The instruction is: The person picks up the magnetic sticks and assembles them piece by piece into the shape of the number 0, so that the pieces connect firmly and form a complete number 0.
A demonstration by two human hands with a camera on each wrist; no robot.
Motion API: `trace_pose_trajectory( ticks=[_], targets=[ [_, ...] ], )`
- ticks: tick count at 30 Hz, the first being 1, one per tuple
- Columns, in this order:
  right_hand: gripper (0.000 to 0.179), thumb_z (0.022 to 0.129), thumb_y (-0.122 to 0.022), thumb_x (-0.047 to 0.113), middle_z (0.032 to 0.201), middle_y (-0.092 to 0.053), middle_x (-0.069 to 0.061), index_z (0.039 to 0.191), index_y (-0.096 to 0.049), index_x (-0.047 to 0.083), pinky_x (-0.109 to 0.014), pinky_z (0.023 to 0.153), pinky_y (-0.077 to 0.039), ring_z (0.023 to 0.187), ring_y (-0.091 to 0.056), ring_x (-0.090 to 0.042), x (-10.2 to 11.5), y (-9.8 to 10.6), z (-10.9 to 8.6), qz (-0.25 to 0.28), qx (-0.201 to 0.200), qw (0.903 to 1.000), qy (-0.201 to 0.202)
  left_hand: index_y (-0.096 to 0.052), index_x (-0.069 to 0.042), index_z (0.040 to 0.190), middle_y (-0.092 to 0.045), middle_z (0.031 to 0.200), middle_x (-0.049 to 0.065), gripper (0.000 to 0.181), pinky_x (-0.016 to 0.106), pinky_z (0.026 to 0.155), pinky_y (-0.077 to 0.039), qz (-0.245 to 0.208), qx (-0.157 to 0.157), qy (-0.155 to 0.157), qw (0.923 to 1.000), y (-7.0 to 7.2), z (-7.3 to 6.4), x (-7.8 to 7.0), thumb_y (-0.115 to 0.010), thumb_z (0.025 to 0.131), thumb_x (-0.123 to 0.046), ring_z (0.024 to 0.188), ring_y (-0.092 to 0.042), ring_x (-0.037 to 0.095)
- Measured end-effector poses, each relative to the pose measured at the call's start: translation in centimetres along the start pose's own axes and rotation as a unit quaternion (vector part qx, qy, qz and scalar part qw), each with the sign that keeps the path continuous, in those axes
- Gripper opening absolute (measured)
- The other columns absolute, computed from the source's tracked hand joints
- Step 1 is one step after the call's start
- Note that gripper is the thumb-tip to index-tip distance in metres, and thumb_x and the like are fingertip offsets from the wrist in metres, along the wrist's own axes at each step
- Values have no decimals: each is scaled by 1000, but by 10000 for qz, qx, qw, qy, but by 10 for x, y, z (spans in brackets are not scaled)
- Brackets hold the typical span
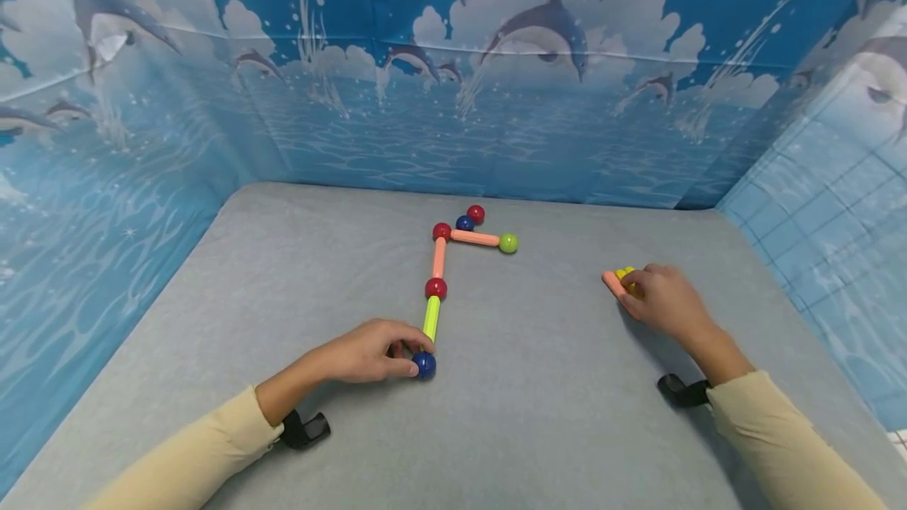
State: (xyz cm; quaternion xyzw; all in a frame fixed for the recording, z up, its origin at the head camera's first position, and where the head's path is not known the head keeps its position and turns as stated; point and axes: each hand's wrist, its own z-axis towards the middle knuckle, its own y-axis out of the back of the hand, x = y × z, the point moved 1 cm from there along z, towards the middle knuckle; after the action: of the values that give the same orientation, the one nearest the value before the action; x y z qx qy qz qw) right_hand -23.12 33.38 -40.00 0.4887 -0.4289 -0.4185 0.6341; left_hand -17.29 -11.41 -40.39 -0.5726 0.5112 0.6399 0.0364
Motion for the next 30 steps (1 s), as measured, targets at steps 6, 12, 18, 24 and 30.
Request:
trace_pose_trajectory(
  ticks=[6,12,18,24,30],
  targets=[
    [14,84,-74,10,83,-68,-13,95,-72,1,-44,66,-49,73,-60,-25,8,-1,-1,125,-309,9989,322,-70,-14,120,-69,104,1,28,21,68,-48,-54,-50,38,10000,-1,1,0,-69,92,-13,82,-58,11],
    [17,86,-73,11,81,-64,-10,99,-67,1,-38,63,-44,69,-53,-19,13,-3,3,223,185,9996,-52,-70,-15,119,-68,103,2,28,21,69,-48,-106,-17,26,9999,-2,2,3,-69,92,-13,82,-58,11],
    [14,86,-71,8,85,-68,-12,98,-69,1,-43,66,-48,71,-56,-21,15,-5,4,267,245,9993,-39,-70,-15,119,-69,104,2,28,21,68,-49,-68,-63,55,9999,-3,2,2,-70,91,-13,81,-58,10],
    [16,86,-72,9,87,-69,-12,100,-69,2,-43,68,-50,73,-59,-21,16,-6,4,348,329,9988,79,-69,-15,119,-69,103,2,28,20,68,-49,-44,-98,124,9999,-4,1,-1,-71,90,-13,81,-58,10],
    [21,83,-72,7,93,-70,-10,104,-69,4,-42,70,-52,78,-60,-19,24,-4,0,658,629,9955,258,-69,-14,119,-70,103,2,29,20,68,-49,-20,-79,112,9999,-6,2,-4,-72,90,-13,80,-59,9]
  ],
)
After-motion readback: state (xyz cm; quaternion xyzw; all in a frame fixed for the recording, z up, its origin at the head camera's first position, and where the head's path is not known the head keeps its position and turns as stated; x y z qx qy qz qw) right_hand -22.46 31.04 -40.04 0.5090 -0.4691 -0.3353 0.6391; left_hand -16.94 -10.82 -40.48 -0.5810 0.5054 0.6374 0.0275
